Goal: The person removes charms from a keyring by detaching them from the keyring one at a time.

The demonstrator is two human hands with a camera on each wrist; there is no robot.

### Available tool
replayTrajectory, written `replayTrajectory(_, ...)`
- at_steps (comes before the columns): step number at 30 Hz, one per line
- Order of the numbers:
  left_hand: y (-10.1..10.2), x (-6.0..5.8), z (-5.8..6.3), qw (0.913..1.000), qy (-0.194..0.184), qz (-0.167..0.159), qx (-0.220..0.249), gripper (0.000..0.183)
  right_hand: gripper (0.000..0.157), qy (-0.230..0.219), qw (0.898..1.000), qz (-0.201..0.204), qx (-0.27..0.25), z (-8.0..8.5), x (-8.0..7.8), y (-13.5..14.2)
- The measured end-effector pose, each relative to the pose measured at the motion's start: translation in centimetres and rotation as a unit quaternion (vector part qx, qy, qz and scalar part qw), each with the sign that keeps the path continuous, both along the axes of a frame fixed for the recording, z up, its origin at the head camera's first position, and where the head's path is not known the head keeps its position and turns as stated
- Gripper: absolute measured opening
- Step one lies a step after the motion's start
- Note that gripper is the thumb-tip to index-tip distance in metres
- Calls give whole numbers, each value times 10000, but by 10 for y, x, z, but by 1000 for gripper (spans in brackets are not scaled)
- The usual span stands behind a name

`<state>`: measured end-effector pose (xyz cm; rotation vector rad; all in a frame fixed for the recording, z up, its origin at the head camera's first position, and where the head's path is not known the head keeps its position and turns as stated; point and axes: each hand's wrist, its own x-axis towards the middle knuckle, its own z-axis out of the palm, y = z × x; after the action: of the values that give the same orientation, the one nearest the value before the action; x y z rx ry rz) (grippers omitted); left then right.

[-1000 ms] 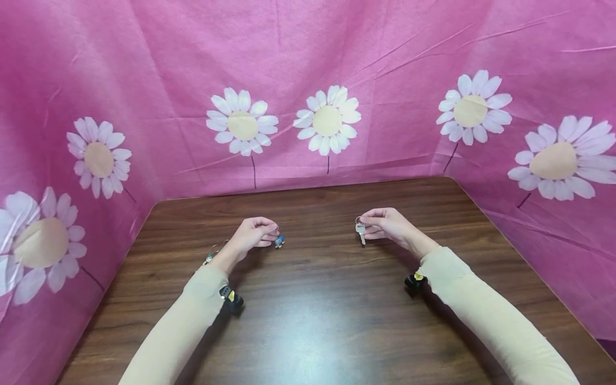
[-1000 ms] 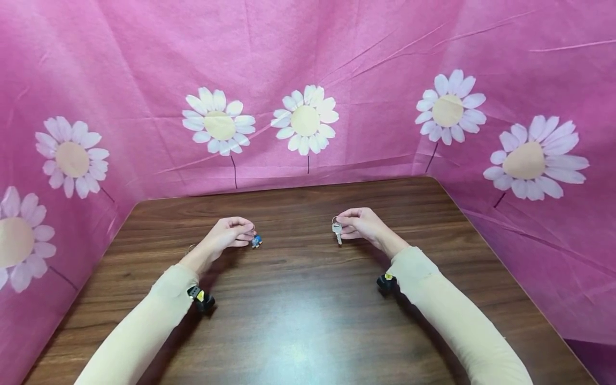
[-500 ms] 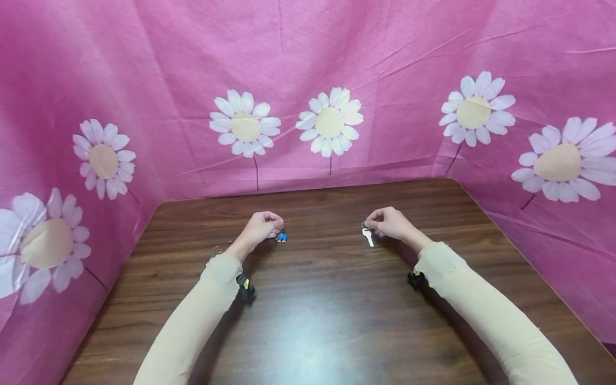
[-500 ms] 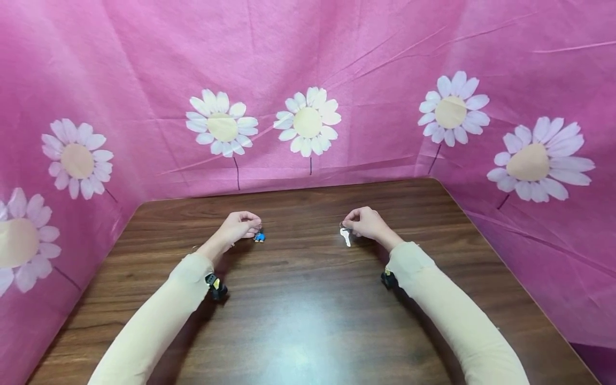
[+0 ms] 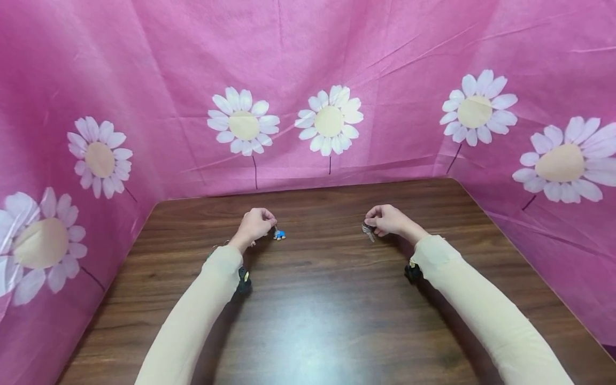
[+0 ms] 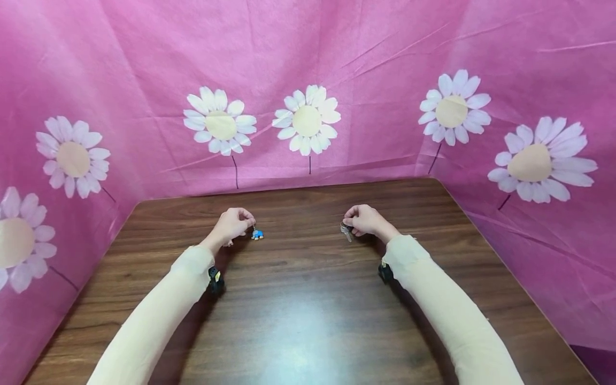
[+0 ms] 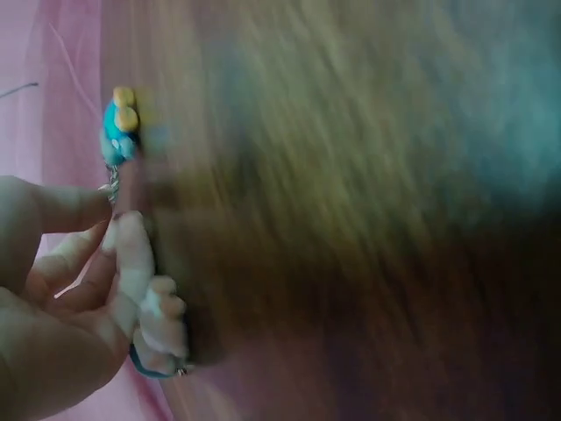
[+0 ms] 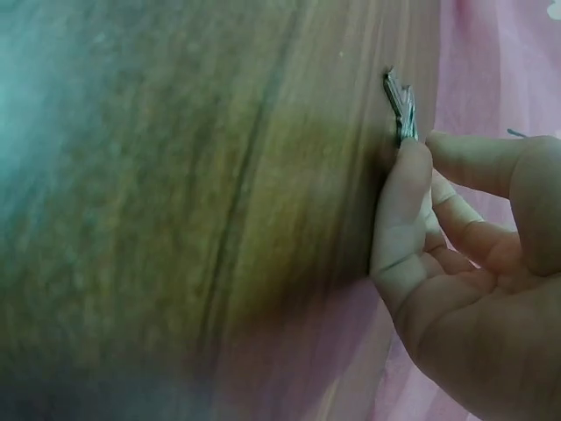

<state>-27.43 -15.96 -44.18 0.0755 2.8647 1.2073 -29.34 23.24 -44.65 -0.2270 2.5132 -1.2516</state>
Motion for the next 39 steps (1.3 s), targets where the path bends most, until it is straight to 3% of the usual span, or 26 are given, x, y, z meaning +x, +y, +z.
replayTrajectory(3,1,-1,-2,9998,-182,-86,18,12,25,-110,9999,7,-104,-1,-1,2)
replayTrajectory(9,7,-1,-2,9995,-119,-152,-259,11,20,-273,9995,-172,-60,-2,-4,4)
replayTrajectory(14,8,-1,0,9993,-379,3,47,9,21,-291,9993,-237,-52,0,-6,3)
replayTrajectory(24,6,0,8,9980,-634,-60,-6,10,19,-367,9987,-317,-181,2,-3,0)
replayTrajectory(34,2,4,4,9952,-949,-22,229,11,17,-490,9973,-381,-388,-3,3,-2)
replayTrajectory(39,2,1,5,9940,-1023,-44,377,13,19,-622,9954,-442,-582,-2,-3,-1)
